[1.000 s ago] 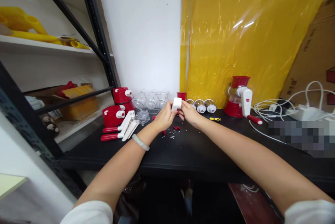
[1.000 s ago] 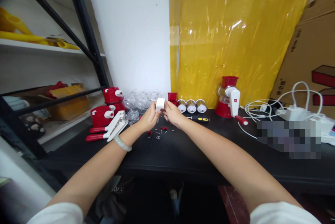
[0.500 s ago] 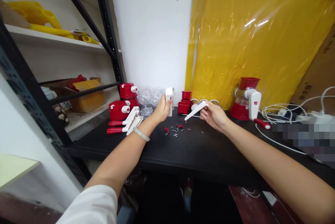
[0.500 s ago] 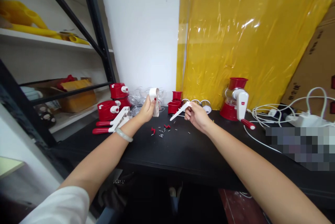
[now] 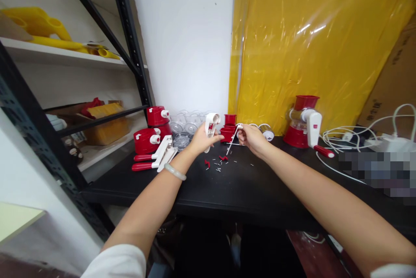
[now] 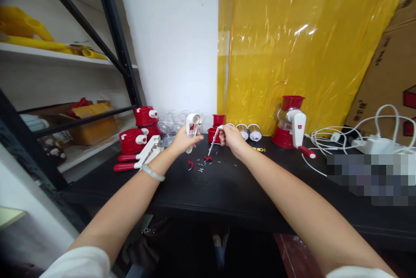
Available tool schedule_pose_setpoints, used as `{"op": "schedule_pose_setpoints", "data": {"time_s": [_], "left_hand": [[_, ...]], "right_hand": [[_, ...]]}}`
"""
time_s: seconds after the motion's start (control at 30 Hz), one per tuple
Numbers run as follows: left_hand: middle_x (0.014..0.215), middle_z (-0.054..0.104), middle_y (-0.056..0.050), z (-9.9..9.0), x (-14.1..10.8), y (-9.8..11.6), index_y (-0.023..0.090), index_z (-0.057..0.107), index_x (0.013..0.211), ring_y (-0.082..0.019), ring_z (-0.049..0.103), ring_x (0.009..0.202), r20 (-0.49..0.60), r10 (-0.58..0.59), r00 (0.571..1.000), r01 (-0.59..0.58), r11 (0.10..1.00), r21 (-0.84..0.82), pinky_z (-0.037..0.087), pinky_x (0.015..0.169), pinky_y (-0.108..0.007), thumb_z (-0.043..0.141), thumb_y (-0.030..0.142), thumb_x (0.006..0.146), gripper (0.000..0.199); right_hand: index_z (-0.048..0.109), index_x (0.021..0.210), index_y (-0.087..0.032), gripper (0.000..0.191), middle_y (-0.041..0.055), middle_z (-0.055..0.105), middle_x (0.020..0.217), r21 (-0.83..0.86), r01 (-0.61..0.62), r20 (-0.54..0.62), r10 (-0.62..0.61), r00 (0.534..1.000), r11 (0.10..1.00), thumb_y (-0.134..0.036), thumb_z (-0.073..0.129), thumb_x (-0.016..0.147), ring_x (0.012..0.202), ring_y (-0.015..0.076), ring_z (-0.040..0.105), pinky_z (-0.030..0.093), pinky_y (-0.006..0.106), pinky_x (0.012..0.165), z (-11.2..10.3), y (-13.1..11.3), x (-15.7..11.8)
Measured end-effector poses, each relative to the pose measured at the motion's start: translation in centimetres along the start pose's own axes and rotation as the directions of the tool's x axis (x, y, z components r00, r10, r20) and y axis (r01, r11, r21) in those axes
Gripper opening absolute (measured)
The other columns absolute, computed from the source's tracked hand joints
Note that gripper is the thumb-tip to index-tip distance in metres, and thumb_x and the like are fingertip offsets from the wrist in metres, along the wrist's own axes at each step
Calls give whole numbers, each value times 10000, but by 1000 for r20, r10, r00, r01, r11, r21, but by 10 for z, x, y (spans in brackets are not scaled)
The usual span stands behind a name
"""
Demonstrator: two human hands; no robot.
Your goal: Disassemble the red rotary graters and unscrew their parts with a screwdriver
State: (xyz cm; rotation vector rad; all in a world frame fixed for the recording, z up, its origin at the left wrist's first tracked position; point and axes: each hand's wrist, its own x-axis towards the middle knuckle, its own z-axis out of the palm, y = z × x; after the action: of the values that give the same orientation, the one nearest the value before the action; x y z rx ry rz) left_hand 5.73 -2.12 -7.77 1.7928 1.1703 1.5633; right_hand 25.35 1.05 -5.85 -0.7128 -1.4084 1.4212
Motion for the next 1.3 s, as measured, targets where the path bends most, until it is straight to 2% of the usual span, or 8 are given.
{"op": "schedule_pose_setpoints", "data": {"time_s": [0.27, 0.43, 0.57, 0.63, 0.77, 0.93, 1.1, 1.3], "left_hand": [[832, 691, -49, 11, -5, 3, 159, 541, 1097, -200, 683, 770, 2, 156, 988, -153, 963, 222, 559, 753, -359, 794, 267, 649, 526], [829, 682, -46, 1, -2, 6, 150, 551, 1132, -202, 668, 745, -34, 94, 995, -78, 944, 322, 563, 690, -351, 741, 216, 677, 497], [814, 654, -43, -12, 0, 11, 147, 517, 1164, -171, 631, 634, 41, -19, 999, 10, 978, 208, 506, 473, -258, 770, 270, 656, 581], [814, 655, -55, -24, 3, 16, 150, 535, 1120, -167, 626, 607, 79, -84, 993, 68, 980, 185, 469, 425, -232, 771, 344, 670, 544], [810, 678, -85, -65, 10, 32, 171, 501, 1134, -194, 659, 596, -65, -213, 975, 221, 965, 142, 442, 421, -238, 536, 601, 827, 530], [741, 662, -77, -119, 3, 48, 157, 475, 1155, -193, 627, 533, -507, -38, 861, 271, 878, 395, 489, 527, -306, 310, 725, 855, 663], [899, 693, -168, -135, -5, 42, 146, 496, 1167, -306, 674, 827, -501, 98, 860, 338, 626, 702, 487, 779, -408, 235, 695, 884, 671], [1057, 668, -218, -122, -2, 36, 140, 491, 1201, -361, 630, 1019, -446, 69, 893, 345, 530, 774, 460, 835, -425, 247, 692, 880, 684]], "right_hand": [[418, 674, -210, 192, -12, 529, 508, -85, -85, -123, 74, 990, 993, -201, 358, 856, 380, 98, 457, 405, 237, 430, 32, 4, 23], [480, 876, -226, 128, -70, 506, 536, -225, 87, -163, -126, 979, 970, -324, 553, 837, 437, 117, 454, 390, 236, 467, 30, 12, 32], [575, 900, -223, 156, -47, 536, 603, -574, 397, 62, -445, 893, 717, -316, 638, 792, 576, 141, 506, 386, 260, 594, 24, 17, 41], [600, 854, -217, 100, -14, 575, 642, -706, 404, 113, -471, 875, 582, -314, 587, 833, 633, 160, 530, 380, 277, 630, 26, 17, 47], [617, 961, -213, 187, 47, 653, 782, -829, 306, 134, -366, 921, 468, -342, 497, 896, 740, 196, 582, 398, 293, 662, 49, 23, 53], [627, 1044, -223, 246, 68, 695, 910, -820, 387, 324, -215, 921, 421, -370, 492, 899, 835, 210, 633, 445, 293, 709, 116, 44, 51], [631, 1069, -243, 271, 85, 697, 1033, -799, 465, 457, -117, 882, 382, -388, 497, 884, 962, 258, 645, 472, 345, 779, 181, 64, 56], [636, 1066, -237, 262, 92, 693, 1096, -792, 495, 522, -24, 853, 356, -327, 483, 874, 985, 267, 659, 501, 360, 772, 205, 74, 60]]}}
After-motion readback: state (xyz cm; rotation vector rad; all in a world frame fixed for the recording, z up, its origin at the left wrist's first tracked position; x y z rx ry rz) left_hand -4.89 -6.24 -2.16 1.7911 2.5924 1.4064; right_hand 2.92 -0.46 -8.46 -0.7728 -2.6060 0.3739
